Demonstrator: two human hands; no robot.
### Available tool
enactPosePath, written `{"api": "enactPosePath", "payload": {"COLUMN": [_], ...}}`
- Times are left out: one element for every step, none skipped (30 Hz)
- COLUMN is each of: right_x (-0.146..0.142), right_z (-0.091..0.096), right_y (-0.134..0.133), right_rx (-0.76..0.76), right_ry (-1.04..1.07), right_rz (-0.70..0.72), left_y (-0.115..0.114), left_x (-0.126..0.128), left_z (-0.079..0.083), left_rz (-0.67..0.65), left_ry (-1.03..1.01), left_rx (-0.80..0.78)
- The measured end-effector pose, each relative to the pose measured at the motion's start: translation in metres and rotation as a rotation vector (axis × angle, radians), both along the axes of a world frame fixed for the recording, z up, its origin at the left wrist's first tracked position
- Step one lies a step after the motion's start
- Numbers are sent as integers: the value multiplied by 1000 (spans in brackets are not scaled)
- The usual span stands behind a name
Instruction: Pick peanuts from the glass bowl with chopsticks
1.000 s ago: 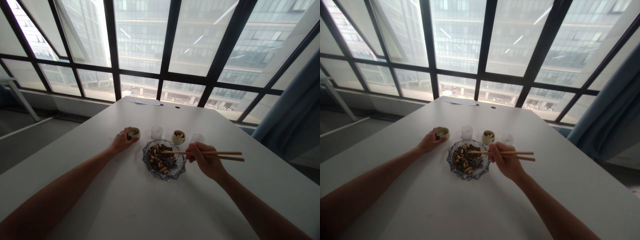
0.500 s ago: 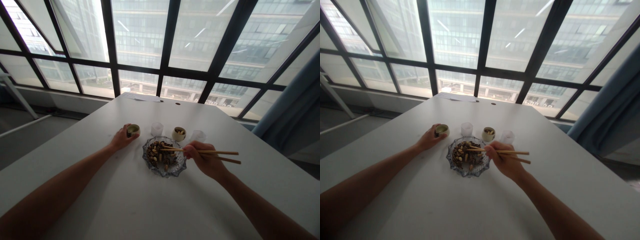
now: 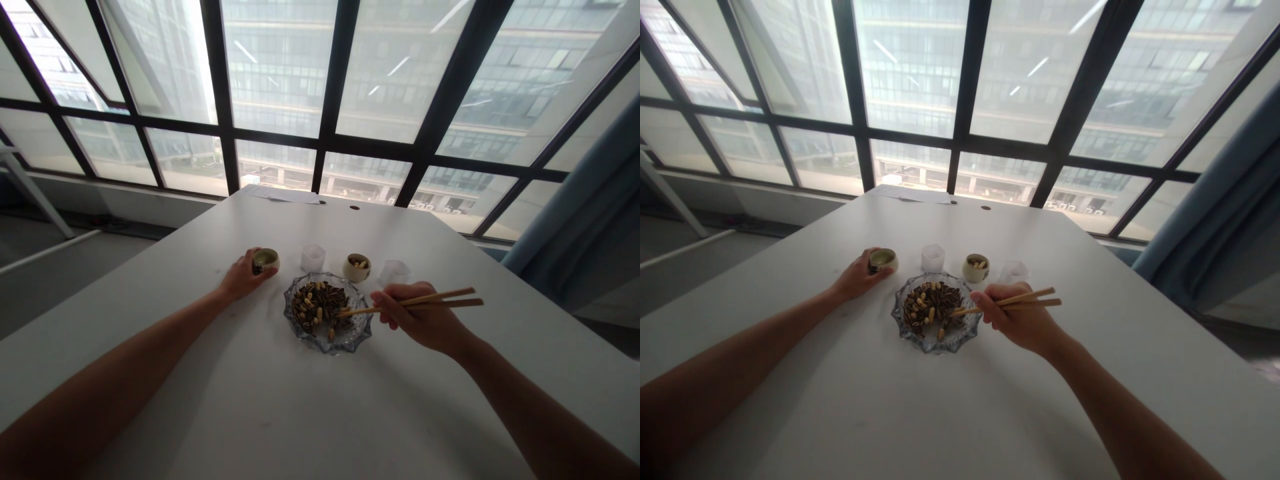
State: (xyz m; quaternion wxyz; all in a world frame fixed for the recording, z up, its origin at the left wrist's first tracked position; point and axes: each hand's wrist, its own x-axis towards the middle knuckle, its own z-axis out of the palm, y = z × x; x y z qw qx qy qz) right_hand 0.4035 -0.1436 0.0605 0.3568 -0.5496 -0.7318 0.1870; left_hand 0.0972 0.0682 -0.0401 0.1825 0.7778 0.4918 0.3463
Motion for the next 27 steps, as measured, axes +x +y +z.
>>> {"api": "enactPosePath", "payload": {"right_x": [1,1,2,2,1,1,1,1,2,3,5,8,11,14,18,21,24,27,30,31,33,34,35,35,34,33,31], "right_z": [0,0,0,0,0,0,0,-1,-1,-3,-5,-8,-11,-15,-19,-24,-28,-31,-34,-36,-38,-38,-39,-39,-38,-37,-36], "right_y": [0,0,-1,-1,-1,-1,-1,1,3,6,9,14,19,24,29,34,37,40,42,44,44,45,45,45,45,44,44], "right_rx": [9,17,24,29,33,30,24,18,18,20,23,26,29,20,11,1,-10,-14,-20,-24,-26,-29,-30,-30,-26,-19,-7], "right_ry": [-11,-21,-29,-32,-29,-18,4,41,94,161,239,322,407,486,564,632,690,736,769,790,800,801,799,796,795,794,791], "right_rz": [-1,0,2,5,7,8,3,-11,-40,-80,-127,-178,-229,-267,-299,-319,-331,-342,-347,-351,-352,-350,-345,-340,-337,-335,-334], "left_y": [0,0,0,0,0,0,0,0,0,-1,-1,-1,-1,-1,-1,0,0,0,1,1,2,2,3,3,3,3,3], "left_x": [0,0,0,0,0,0,0,0,0,0,0,0,0,0,0,0,0,0,-1,-1,-1,-1,-1,-1,-1,-1,-1], "left_z": [0,0,0,0,0,0,0,0,0,0,1,1,1,1,1,1,1,0,0,-1,-2,-2,-3,-3,-4,-4,-4], "left_rz": [0,-1,-3,-4,-4,-3,-2,-2,-4,-6,-8,-9,-10,-9,-7,-5,-3,-2,0,0,0,1,1,3,5,7,10], "left_ry": [-1,-3,-5,-8,-10,-10,-11,-12,-12,-11,-11,-11,-11,-11,-11,-9,-5,0,5,8,11,13,15,17,19,20,20], "left_rx": [-1,-1,1,4,6,8,9,8,5,4,2,-1,-3,-4,-4,-4,-1,2,5,7,11,16,20,23,25,25,25]}}
